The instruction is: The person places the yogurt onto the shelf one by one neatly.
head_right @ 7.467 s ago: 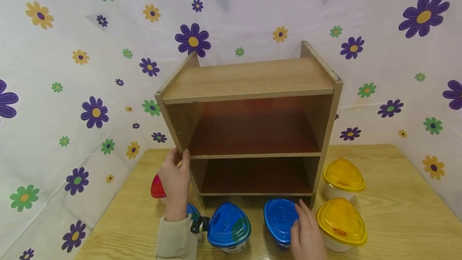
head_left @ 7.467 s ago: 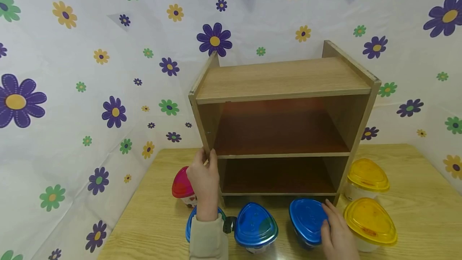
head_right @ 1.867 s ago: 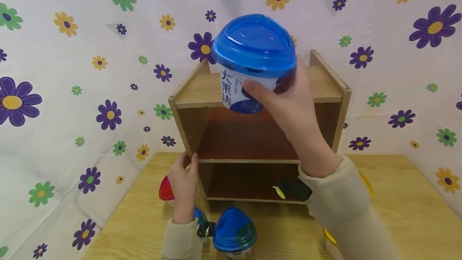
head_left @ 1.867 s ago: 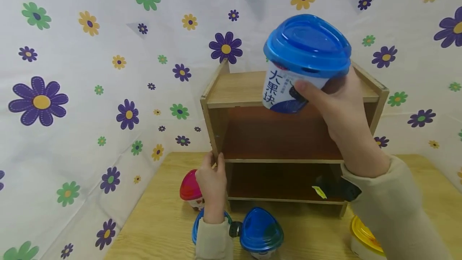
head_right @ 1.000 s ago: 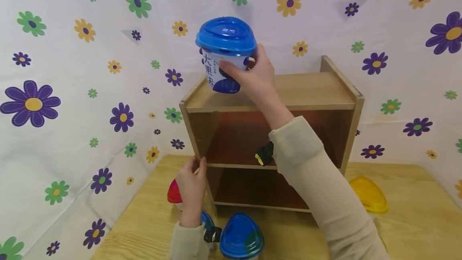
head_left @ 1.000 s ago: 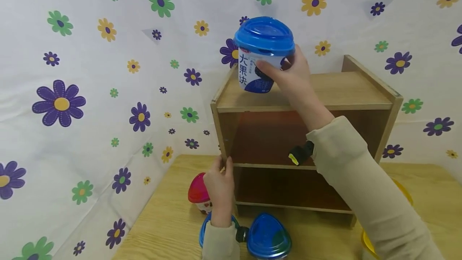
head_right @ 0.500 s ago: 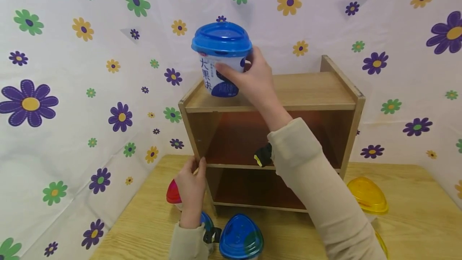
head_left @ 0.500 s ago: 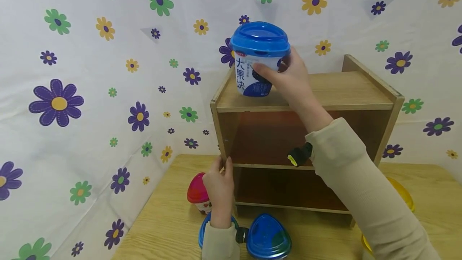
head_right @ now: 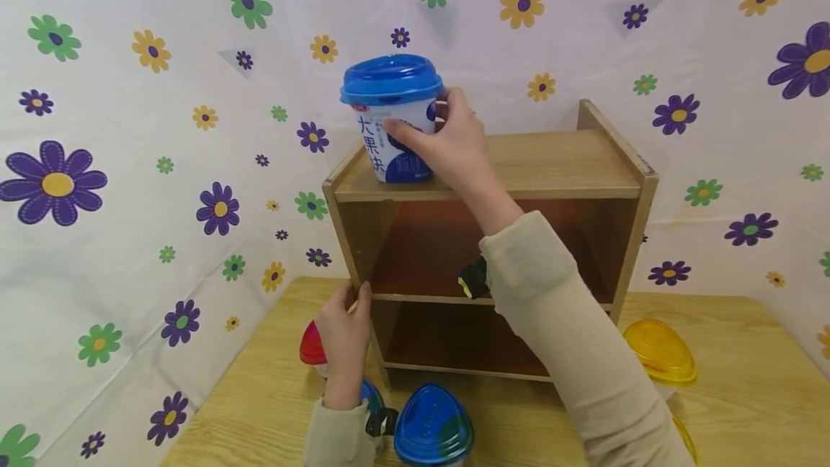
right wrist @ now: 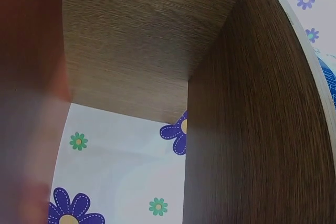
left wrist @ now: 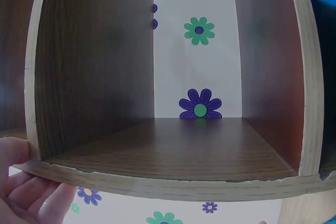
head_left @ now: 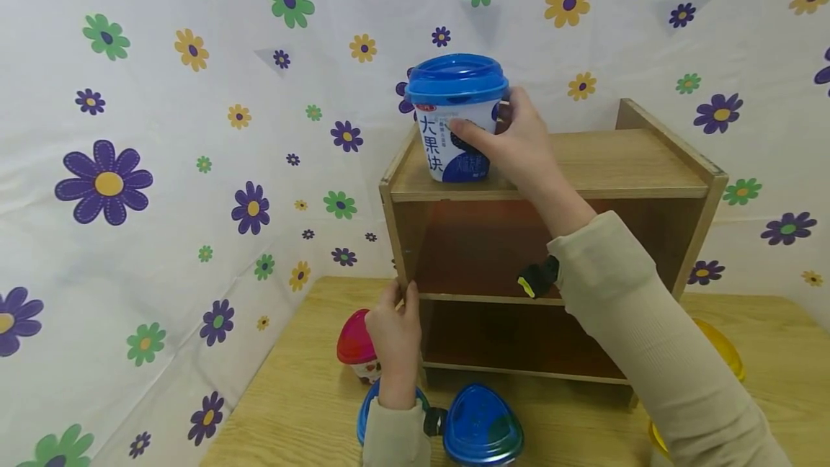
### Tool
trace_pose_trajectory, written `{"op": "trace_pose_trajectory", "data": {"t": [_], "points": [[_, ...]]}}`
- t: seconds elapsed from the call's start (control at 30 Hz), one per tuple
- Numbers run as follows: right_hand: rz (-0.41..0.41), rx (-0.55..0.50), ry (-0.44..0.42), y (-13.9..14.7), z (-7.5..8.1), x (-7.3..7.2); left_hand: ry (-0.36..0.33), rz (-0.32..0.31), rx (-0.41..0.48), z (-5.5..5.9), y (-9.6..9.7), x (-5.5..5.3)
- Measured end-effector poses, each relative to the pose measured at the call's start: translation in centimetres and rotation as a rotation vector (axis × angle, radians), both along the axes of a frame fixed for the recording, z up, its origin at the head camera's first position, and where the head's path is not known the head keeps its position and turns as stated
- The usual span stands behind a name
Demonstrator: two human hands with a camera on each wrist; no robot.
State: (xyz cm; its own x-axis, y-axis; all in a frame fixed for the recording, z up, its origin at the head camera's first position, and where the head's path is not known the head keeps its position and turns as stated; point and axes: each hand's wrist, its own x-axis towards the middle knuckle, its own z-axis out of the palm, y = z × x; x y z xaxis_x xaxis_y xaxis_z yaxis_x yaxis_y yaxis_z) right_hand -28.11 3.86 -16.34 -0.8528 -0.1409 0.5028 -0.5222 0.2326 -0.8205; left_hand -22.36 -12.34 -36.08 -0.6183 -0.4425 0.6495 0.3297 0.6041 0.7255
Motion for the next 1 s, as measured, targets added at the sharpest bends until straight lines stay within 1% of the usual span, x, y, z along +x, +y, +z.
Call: {"op": "trace_pose_trajectory", "data": {"t": [0.13,0.27,0.37,0.5,0.7,0.8,0.87,0.97,1.0], "points": [[-0.005,0.031,-0.024,0.1,-0.01,-0.02,-0.01,-0.002,0.0,-0.04,0.17,0.01],[0.001,0.045,-0.036,0.16,-0.04,-0.06,-0.002,-0.006,-0.001,-0.04,0.23,0.04],[0.008,0.061,-0.028,0.2,-0.1,-0.15,0.003,-0.011,0.001,-0.09,0.19,0.03],[0.001,0.104,-0.017,0.27,-0.18,-0.23,-0.011,-0.008,0.004,-0.17,0.19,0.02],[-0.014,0.119,0.013,0.42,-0.17,-0.09,-0.003,-0.005,-0.007,-0.14,0.4,-0.01],[-0.049,0.105,0.044,0.53,-0.28,0.13,0.007,-0.004,-0.012,-0.1,0.49,-0.01],[-0.07,0.074,0.076,0.57,-0.39,0.3,0.009,-0.002,-0.013,-0.06,0.48,-0.04],[-0.08,-0.016,0.145,0.7,-0.57,0.6,-0.004,-0.002,-0.005,-0.01,0.42,-0.07],[-0.07,-0.053,0.175,0.84,-0.66,0.72,-0.01,-0.001,-0.005,-0.01,0.4,-0.1]]}}
